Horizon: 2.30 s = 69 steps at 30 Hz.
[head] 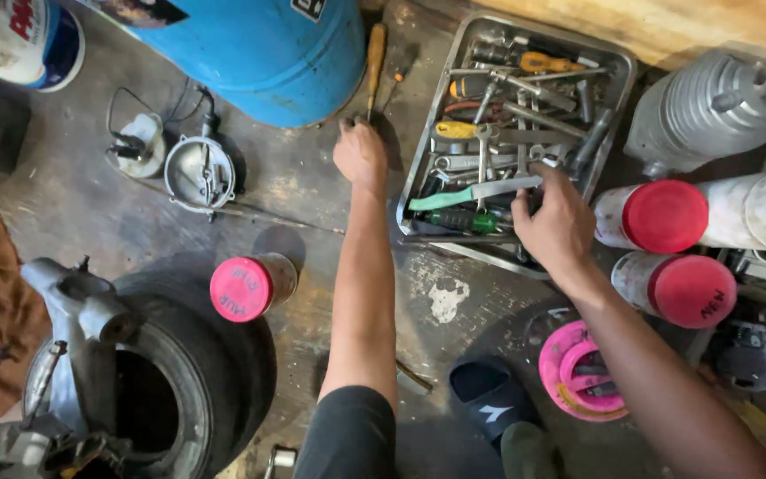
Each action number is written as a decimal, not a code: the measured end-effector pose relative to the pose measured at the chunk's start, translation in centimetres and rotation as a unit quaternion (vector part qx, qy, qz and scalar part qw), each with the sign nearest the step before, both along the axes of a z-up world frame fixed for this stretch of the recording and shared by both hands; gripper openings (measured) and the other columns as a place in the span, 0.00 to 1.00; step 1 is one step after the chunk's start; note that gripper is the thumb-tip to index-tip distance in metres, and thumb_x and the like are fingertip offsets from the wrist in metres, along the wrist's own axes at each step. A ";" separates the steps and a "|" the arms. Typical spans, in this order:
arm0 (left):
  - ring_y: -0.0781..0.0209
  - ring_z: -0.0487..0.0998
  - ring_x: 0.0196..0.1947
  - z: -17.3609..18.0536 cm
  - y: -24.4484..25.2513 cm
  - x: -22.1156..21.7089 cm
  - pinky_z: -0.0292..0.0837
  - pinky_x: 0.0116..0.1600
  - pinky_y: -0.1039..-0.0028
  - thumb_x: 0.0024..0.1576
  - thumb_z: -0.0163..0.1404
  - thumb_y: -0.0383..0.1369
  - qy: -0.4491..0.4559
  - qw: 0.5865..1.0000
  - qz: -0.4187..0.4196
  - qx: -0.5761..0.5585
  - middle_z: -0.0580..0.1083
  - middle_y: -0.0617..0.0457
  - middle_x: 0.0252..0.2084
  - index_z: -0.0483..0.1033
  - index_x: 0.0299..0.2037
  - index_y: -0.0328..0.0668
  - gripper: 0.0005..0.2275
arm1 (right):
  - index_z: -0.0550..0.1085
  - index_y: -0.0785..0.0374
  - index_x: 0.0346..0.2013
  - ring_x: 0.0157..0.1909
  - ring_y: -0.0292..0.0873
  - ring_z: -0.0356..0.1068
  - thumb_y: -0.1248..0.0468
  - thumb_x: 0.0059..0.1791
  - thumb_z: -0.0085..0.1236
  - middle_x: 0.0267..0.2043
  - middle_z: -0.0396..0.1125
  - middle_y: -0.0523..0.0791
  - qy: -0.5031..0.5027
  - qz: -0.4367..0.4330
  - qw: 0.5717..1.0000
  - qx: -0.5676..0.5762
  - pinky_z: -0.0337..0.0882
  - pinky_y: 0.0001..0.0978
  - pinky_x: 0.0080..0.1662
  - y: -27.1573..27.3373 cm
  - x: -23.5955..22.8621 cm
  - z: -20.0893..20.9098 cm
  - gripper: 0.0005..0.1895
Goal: The person organizes tools and parts in a workshop, then picks up a small metal gear and installs it into a disassembled engine block resting on a tire.
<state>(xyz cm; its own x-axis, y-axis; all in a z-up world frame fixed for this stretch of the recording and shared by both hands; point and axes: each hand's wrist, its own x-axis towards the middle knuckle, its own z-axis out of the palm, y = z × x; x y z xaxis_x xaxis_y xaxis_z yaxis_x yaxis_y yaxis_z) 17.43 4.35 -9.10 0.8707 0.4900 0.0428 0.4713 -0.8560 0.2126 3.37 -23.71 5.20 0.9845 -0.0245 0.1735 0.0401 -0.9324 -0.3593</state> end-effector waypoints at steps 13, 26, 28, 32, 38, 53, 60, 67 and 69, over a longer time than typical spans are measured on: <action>0.42 0.84 0.33 -1.9 2.0 -4.6 0.82 0.38 0.58 0.61 0.41 0.33 0.047 0.979 -0.199 0.010 0.76 0.44 0.32 0.82 0.36 0.40 0.14 | 0.76 0.58 0.53 0.42 0.57 0.77 0.61 0.47 0.62 0.36 0.74 0.49 -0.006 0.008 0.997 0.082 0.77 0.52 0.43 0.7 -0.9 0.2 0.19; 0.49 0.83 0.38 15.3 -0.7 -10.3 0.76 0.45 0.59 0.54 0.52 0.42 0.083 0.885 -0.112 -0.445 0.79 0.42 0.35 0.82 0.45 0.42 0.16 | 0.78 0.66 0.48 0.41 0.55 0.75 0.66 0.51 0.59 0.37 0.72 0.56 -0.026 -0.095 0.941 0.324 0.73 0.44 0.41 -6.1 -0.3 1.0 0.11; 0.49 0.83 0.39 16.4 -2.6 -10.2 0.76 0.46 0.59 0.55 0.53 0.43 0.083 0.876 -0.131 -0.457 0.80 0.41 0.36 0.82 0.45 0.43 0.15 | 0.77 0.67 0.47 0.38 0.49 0.74 0.67 0.52 0.58 0.36 0.71 0.54 -0.028 -0.104 0.934 0.342 0.72 0.41 0.38 -7.4 0.0 1.4 0.10; 0.39 0.79 0.52 16.8 -6.7 -8.4 0.73 0.54 0.52 0.56 0.52 0.46 0.130 0.872 -0.248 -0.402 0.80 0.40 0.44 0.80 0.49 0.48 0.17 | 0.77 0.63 0.51 0.33 0.43 0.72 0.68 0.53 0.59 0.36 0.70 0.49 -0.029 -0.107 0.912 0.396 0.72 0.32 0.33 -10.4 0.9 -0.9 0.11; 0.38 0.83 0.40 11.4 -9.9 -3.0 0.77 0.46 0.48 0.56 0.47 0.36 0.154 0.878 -0.449 -0.068 0.80 0.43 0.41 0.78 0.45 0.43 0.12 | 0.76 0.62 0.51 0.25 0.41 0.73 0.66 0.53 0.59 0.33 0.71 0.48 0.016 -0.126 0.909 0.396 0.68 0.30 0.22 -11.0 0.2 -1.9 0.11; 0.40 0.78 0.29 13.3 -13.3 -7.2 0.78 0.33 0.53 0.55 0.56 0.34 -0.119 0.904 -0.410 -0.024 0.68 0.49 0.52 0.72 0.56 0.44 0.18 | 0.75 0.62 0.50 0.40 0.52 0.75 0.60 0.48 0.59 0.40 0.74 0.50 0.062 -0.043 0.963 0.259 0.76 0.41 0.42 -5.4 -2.9 -1.0 0.17; 0.36 0.73 0.51 13.4 -13.4 -14.1 0.68 0.58 0.55 0.51 0.53 0.24 -0.113 0.870 -0.371 -0.304 0.68 0.45 0.46 0.69 0.51 0.44 0.17 | 0.80 0.62 0.33 0.42 0.59 0.76 0.49 0.52 0.56 0.34 0.73 0.53 0.074 -0.026 0.977 0.198 0.76 0.49 0.44 -2.7 -5.5 -2.6 0.19; 0.39 0.81 0.46 21.6 -13.0 -19.2 0.73 0.52 0.50 0.62 0.52 0.48 0.068 0.912 -0.264 -0.307 0.81 0.47 0.41 0.73 0.48 0.59 0.11 | 0.64 0.57 0.66 0.57 0.64 0.70 0.61 0.50 0.48 0.61 0.62 0.54 0.096 0.054 0.973 0.204 0.74 0.58 0.52 -1.7 -8.5 3.8 0.27; 0.48 0.82 0.45 21.6 -12.8 -20.5 0.74 0.50 0.58 0.60 0.55 0.51 0.081 0.922 -0.214 -0.311 0.81 0.56 0.37 0.80 0.43 0.62 0.10 | 0.66 0.56 0.64 0.56 0.62 0.71 0.58 0.52 0.54 0.55 0.65 0.51 0.031 0.055 0.960 0.272 0.75 0.53 0.51 -1.9 -9.8 5.0 0.25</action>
